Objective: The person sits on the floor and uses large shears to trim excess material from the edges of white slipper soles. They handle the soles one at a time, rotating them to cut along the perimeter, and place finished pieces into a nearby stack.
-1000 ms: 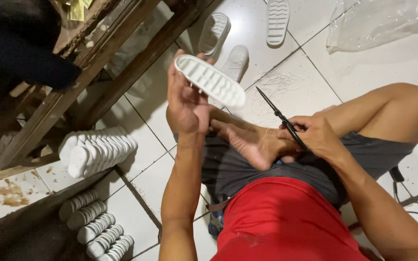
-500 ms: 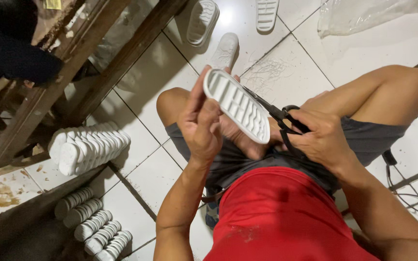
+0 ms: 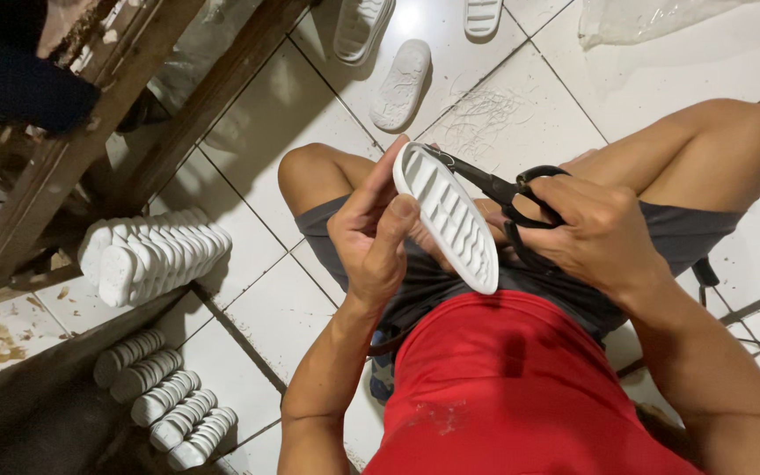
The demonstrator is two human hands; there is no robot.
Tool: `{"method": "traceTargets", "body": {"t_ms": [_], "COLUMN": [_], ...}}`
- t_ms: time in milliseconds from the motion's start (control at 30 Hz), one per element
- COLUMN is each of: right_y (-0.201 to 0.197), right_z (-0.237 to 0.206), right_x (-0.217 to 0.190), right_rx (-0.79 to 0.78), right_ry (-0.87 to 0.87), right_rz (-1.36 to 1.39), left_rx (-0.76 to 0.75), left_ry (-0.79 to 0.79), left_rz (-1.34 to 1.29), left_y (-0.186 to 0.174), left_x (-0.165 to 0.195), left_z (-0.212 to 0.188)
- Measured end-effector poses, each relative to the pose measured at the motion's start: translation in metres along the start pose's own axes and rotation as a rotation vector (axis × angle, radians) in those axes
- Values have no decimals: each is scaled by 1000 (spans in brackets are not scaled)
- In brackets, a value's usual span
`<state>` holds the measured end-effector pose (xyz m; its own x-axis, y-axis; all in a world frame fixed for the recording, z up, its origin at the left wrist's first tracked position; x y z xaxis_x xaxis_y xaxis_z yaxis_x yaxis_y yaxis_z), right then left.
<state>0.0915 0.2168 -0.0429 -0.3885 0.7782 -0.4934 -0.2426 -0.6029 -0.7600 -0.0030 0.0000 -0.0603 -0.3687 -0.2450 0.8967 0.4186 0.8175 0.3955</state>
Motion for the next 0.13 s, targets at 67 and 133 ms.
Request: {"method": "traceTargets", "body": {"t_ms": [67,133], "right_y": [-3,-3], "right_z": [-2,-3], "right_x": [-1,-1], "right_rx": [-34,-16], "right_ry": [38,52], "right_rz": [-29,-16], "left_rx": [1,-2], "left_ry": [-21,-38], "left_rz": [-47,-77], "left_y": [-1,-2], "left_x": [-2,-5], "left_z": [-4,-6]}}
Point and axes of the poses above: each hand's wrist, its own z-axis towards the middle knuckle, its own y-axis out of the palm, x = y × z, the point moved 2 cm from there along z, towards the middle knuckle, and after that the axes turned 14 degrees about -y, right-handed, at the moved point
